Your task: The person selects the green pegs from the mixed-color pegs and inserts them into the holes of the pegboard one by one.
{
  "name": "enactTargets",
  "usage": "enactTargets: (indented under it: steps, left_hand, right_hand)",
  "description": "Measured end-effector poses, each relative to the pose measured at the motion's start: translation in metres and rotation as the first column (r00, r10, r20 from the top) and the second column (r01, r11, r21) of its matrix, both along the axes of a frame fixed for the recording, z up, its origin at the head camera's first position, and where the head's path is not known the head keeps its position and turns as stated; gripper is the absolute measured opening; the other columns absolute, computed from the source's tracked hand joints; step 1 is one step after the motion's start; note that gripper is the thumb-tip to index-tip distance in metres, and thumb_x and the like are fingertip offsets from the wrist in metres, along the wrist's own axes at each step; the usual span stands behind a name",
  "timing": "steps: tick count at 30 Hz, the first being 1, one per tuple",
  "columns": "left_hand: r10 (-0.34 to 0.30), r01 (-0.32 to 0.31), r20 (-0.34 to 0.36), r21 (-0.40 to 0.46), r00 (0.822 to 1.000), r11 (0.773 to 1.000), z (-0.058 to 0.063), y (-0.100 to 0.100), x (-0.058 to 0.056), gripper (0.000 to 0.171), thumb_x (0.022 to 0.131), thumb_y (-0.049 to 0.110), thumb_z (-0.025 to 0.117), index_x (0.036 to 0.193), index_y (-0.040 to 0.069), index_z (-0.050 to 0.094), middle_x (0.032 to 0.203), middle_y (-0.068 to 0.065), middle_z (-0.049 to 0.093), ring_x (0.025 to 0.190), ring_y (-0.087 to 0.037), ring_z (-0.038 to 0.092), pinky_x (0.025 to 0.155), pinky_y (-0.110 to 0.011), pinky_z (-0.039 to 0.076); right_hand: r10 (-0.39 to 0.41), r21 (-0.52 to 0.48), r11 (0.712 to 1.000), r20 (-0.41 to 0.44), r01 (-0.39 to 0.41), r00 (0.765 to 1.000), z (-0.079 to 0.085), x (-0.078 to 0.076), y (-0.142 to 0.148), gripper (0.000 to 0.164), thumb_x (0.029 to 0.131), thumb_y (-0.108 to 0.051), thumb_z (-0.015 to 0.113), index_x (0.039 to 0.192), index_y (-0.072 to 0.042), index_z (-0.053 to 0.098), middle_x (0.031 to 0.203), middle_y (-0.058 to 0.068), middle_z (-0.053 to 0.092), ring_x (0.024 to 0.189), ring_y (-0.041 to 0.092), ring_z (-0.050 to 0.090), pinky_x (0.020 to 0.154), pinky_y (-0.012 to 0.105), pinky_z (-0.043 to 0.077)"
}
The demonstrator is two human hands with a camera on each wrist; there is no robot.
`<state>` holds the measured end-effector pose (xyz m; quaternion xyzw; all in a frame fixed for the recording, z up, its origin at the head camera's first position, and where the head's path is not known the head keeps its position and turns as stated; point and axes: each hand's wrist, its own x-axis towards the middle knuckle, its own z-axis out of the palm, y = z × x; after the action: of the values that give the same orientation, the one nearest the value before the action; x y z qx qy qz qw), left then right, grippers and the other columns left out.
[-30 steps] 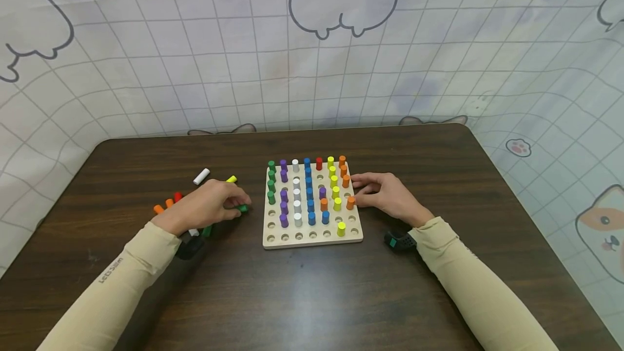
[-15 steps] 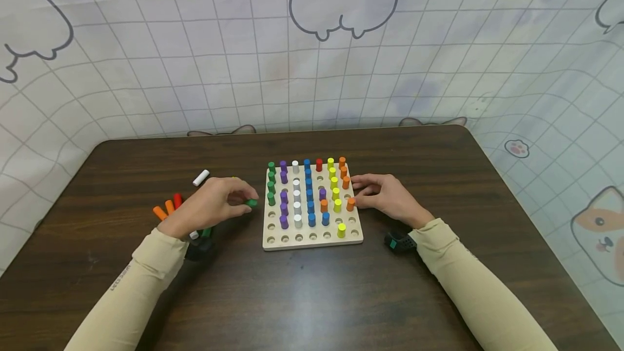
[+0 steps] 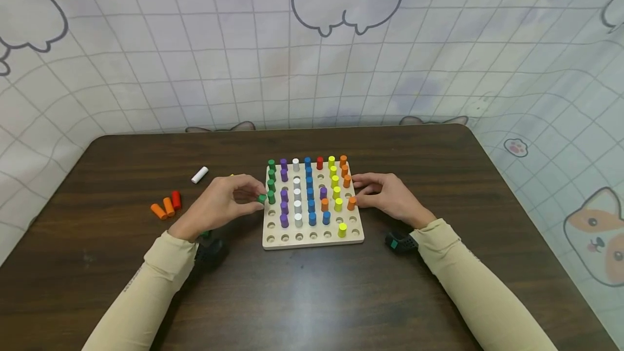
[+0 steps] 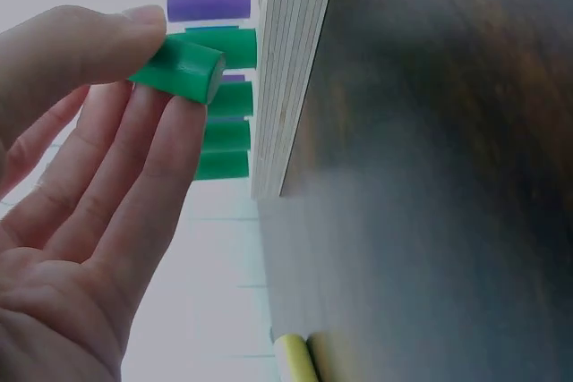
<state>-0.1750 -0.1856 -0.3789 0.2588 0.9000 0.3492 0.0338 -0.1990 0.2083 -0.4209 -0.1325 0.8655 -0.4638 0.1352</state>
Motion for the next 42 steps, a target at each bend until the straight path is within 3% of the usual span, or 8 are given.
enactTargets:
  steps: [8,16,24,42]
  left_hand:
    - [0.006,-0.007,0.046,0.024,0.999,1.000,-0.002,0.001,-0.001,0.024,0.087,0.010,0.083,0.107,0.015,0.071,0.106,-0.002,0.075,0.098,-0.016,0.075,0.092,-0.039,0.063]
    - [-0.028,0.017,0.133,0.077,0.991,0.997,-0.004,0.006,-0.004,0.023,0.087,0.010,0.083,0.105,0.016,0.071,0.108,-0.002,0.076,0.102,-0.017,0.075,0.095,-0.039,0.063]
    - [-0.037,0.016,0.189,0.111,0.981,0.994,-0.009,0.006,-0.003,0.020,0.088,0.012,0.082,0.104,0.017,0.071,0.109,-0.002,0.076,0.104,-0.018,0.075,0.095,-0.035,0.063]
    - [-0.035,0.014,0.189,0.111,0.981,0.994,-0.014,0.003,-0.005,0.022,0.088,0.012,0.083,0.107,0.015,0.073,0.109,-0.003,0.076,0.102,-0.016,0.075,0.095,-0.034,0.062]
  right_hand:
    - [0.004,0.010,1.000,-0.007,-0.004,1.000,0.002,-0.002,0.000,0.059,0.093,-0.027,0.077,0.147,-0.013,0.058,0.137,0.011,0.068,0.109,0.020,0.071,0.093,0.030,0.059]
    - [-0.005,-0.012,1.000,0.004,0.005,1.000,0.004,-0.001,0.001,0.058,0.093,-0.025,0.078,0.146,-0.013,0.058,0.136,0.011,0.069,0.108,0.018,0.072,0.087,0.020,0.058]
    - [0.004,-0.006,1.000,-0.002,-0.004,1.000,0.004,-0.003,0.000,0.059,0.092,-0.026,0.078,0.146,-0.014,0.059,0.135,0.011,0.069,0.106,0.016,0.072,0.088,0.022,0.058]
    - [0.009,-0.001,1.000,0.000,-0.009,1.000,0.000,-0.001,0.000,0.059,0.093,-0.025,0.078,0.147,-0.010,0.057,0.135,0.013,0.069,0.108,0.020,0.071,0.086,0.017,0.056]
